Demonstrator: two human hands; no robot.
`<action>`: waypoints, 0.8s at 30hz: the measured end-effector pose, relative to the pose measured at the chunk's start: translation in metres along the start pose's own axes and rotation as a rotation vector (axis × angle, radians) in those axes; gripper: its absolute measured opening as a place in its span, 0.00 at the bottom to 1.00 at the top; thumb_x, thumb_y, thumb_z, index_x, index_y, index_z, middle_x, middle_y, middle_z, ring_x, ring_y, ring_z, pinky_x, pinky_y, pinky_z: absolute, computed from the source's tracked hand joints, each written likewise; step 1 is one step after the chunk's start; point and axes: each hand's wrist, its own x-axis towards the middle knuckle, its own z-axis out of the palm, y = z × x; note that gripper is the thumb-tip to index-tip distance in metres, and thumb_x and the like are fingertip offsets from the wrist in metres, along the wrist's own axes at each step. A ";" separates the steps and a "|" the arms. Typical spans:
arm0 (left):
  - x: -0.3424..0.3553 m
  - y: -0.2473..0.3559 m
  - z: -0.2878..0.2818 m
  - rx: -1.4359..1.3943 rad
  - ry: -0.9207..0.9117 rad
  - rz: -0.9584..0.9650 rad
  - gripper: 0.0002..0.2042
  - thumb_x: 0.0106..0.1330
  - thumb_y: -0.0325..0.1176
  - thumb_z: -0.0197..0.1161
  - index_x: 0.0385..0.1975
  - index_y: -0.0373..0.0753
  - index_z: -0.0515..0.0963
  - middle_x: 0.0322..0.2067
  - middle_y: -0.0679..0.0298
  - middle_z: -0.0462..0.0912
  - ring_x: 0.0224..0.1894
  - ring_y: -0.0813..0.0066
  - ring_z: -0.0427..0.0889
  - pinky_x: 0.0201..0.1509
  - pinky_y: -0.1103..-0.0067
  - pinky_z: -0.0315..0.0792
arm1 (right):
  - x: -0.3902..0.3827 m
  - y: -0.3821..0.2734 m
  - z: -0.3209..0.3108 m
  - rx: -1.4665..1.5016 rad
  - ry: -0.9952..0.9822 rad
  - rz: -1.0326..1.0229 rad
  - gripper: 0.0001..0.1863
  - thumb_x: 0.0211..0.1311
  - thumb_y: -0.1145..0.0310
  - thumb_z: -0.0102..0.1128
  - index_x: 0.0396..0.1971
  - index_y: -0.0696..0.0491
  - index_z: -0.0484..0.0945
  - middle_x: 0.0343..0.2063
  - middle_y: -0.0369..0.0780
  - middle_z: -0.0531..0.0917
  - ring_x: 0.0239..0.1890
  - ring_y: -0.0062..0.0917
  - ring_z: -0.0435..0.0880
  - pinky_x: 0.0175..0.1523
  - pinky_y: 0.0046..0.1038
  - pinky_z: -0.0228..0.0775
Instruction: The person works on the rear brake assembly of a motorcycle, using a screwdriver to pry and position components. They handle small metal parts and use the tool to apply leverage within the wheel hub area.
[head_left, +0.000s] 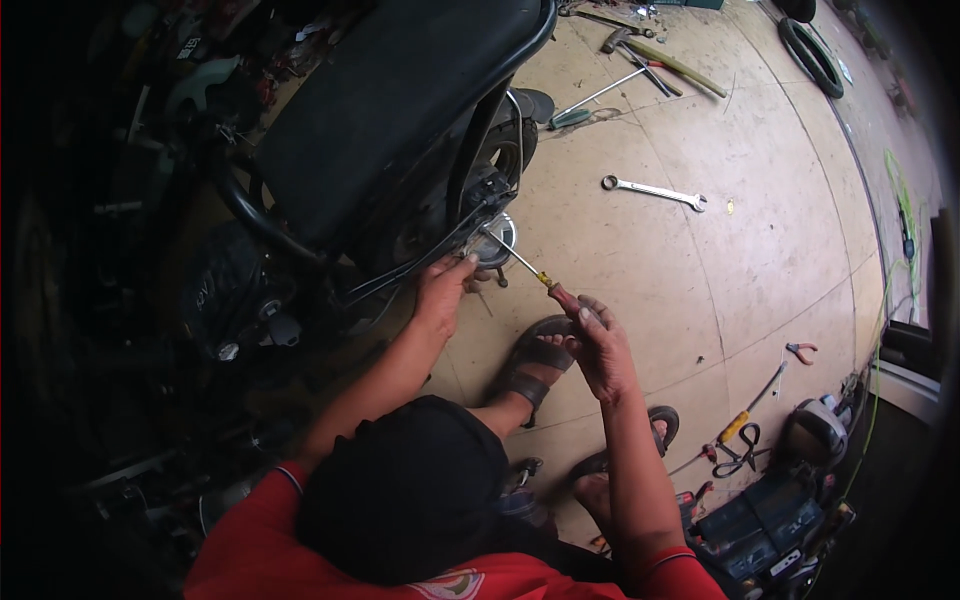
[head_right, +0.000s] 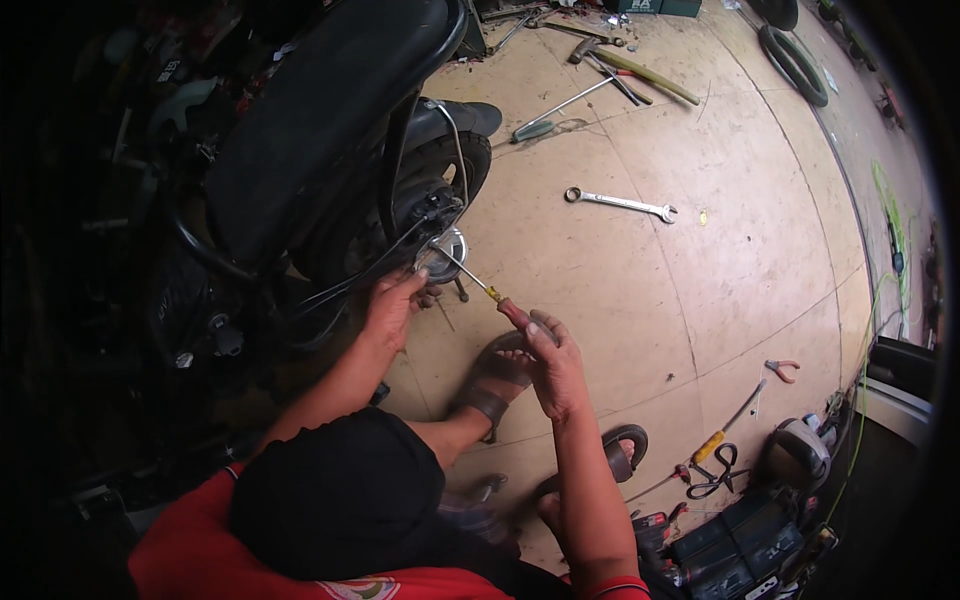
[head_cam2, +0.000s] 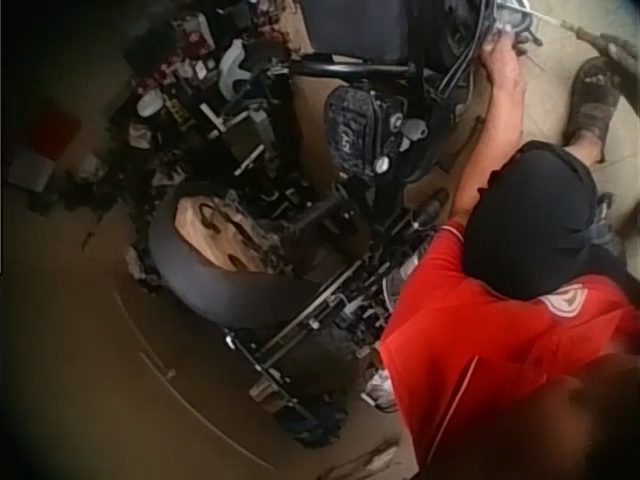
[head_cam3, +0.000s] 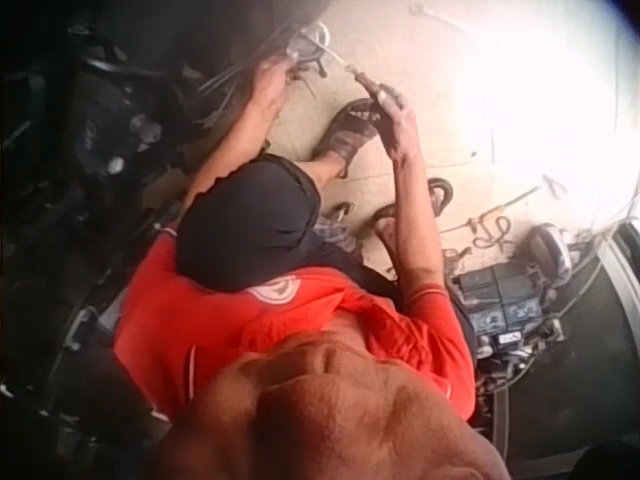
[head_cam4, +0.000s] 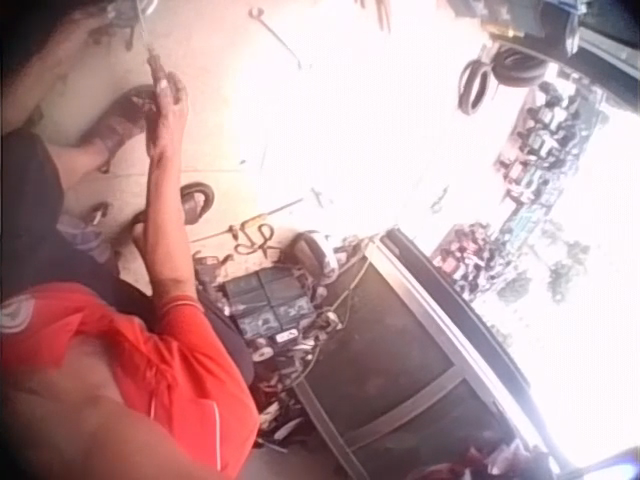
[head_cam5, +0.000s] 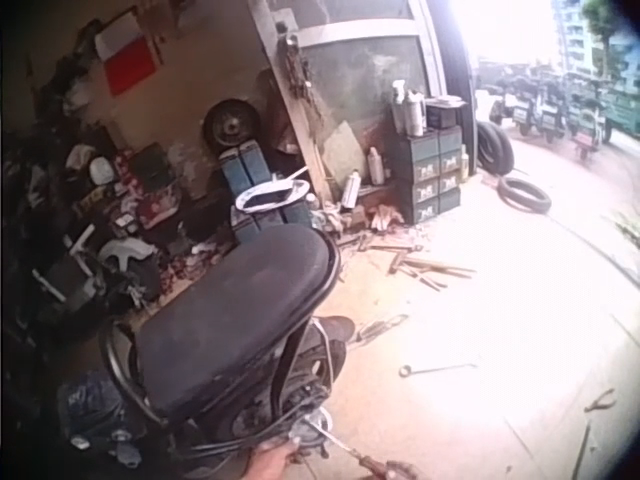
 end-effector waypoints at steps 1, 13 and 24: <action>0.000 0.001 0.003 -0.012 -0.001 -0.009 0.14 0.73 0.32 0.64 0.54 0.35 0.79 0.40 0.64 0.88 0.36 0.76 0.85 0.39 0.80 0.75 | 0.000 0.004 -0.001 -0.334 0.128 -0.211 0.27 0.79 0.51 0.51 0.59 0.61 0.78 0.43 0.42 0.86 0.24 0.15 0.74 0.35 0.18 0.75; 0.007 -0.001 0.003 -0.124 0.050 -0.098 0.10 0.72 0.33 0.65 0.50 0.41 0.81 0.41 0.65 0.87 0.39 0.73 0.84 0.42 0.76 0.74 | 0.018 -0.012 -0.085 -0.002 -0.258 0.390 0.22 0.75 0.58 0.59 0.61 0.55 0.79 0.42 0.34 0.85 0.37 0.14 0.82 0.38 0.16 0.75; 0.005 -0.005 -0.003 -0.026 0.015 -0.111 0.17 0.73 0.34 0.64 0.60 0.42 0.78 0.51 0.68 0.84 0.48 0.72 0.81 0.51 0.73 0.72 | -0.148 -0.114 -0.256 -0.769 0.343 0.235 0.18 0.63 0.59 0.71 0.42 0.59 0.82 0.25 0.34 0.82 0.28 0.22 0.81 0.37 0.26 0.73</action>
